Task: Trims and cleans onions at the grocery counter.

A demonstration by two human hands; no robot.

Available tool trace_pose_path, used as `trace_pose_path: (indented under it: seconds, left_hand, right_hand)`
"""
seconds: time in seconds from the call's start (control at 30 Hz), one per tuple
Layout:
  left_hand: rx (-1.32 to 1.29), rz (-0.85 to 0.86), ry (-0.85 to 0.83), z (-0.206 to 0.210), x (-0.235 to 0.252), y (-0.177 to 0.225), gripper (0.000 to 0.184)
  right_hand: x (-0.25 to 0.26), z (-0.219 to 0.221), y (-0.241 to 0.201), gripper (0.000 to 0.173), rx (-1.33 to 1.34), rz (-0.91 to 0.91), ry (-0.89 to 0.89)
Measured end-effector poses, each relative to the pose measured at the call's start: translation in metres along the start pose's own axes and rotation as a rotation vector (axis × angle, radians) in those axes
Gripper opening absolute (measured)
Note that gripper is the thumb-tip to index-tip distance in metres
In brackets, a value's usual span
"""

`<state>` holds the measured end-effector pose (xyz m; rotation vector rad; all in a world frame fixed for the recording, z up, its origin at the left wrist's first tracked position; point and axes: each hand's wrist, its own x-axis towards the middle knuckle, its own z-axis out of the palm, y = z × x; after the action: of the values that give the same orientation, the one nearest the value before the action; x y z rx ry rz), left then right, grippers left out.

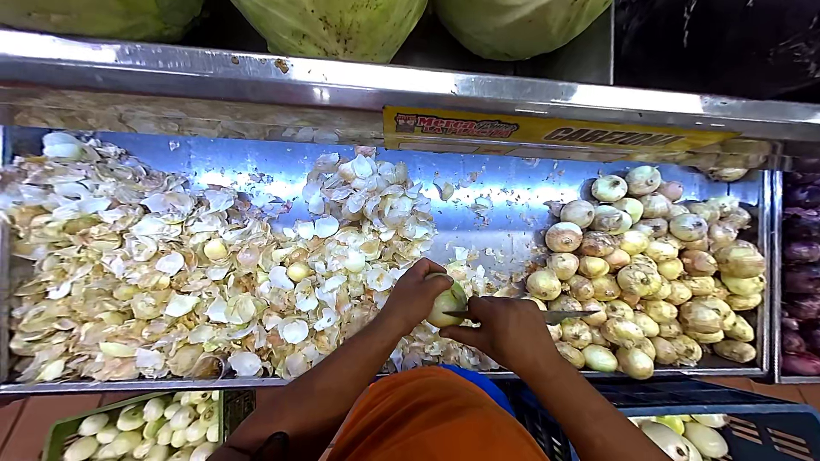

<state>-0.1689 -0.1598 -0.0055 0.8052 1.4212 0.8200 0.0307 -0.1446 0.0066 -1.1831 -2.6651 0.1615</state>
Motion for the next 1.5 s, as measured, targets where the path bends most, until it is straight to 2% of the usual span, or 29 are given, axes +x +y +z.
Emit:
trace_pose_path:
  seconds: [0.2, 0.33, 0.47, 0.93, 1.03, 1.17, 1.33, 1.5]
  left_hand:
    - [-0.052, 0.0, 0.035, -0.005, 0.0, 0.005, 0.03]
    - [-0.026, -0.002, 0.032, -0.005, -0.002, 0.007, 0.029]
    - [0.078, 0.023, 0.038, -0.002, -0.003, 0.004, 0.031]
    - [0.063, 0.011, 0.052, -0.002, 0.003, 0.003, 0.031]
    - [0.073, 0.009, 0.058, -0.001, -0.001, 0.006, 0.031]
    - [0.063, 0.041, 0.037, 0.001, 0.008, -0.004, 0.031]
    - [0.118, 0.017, 0.057, 0.004, -0.007, 0.004, 0.03]
    - [0.078, 0.011, 0.072, 0.002, -0.003, -0.001, 0.032]
  right_hand:
    - [-0.007, 0.009, 0.002, 0.066, 0.025, -0.13, -0.038]
    - [0.0, -0.001, 0.005, 0.064, 0.071, -0.027, 0.027]
    - [0.006, 0.003, 0.007, 0.067, 0.041, 0.004, 0.012]
    - [-0.005, 0.012, 0.01, 0.065, 0.061, -0.102, 0.013]
    - [-0.004, 0.01, 0.011, 0.061, 0.121, -0.039, 0.059]
    - [-0.001, 0.01, 0.012, 0.067, 0.094, 0.016, 0.03]
    - [-0.006, 0.018, 0.014, 0.068, 0.118, -0.033, 0.048]
    - [-0.01, 0.02, 0.01, 0.066, 0.1, -0.093, 0.04]
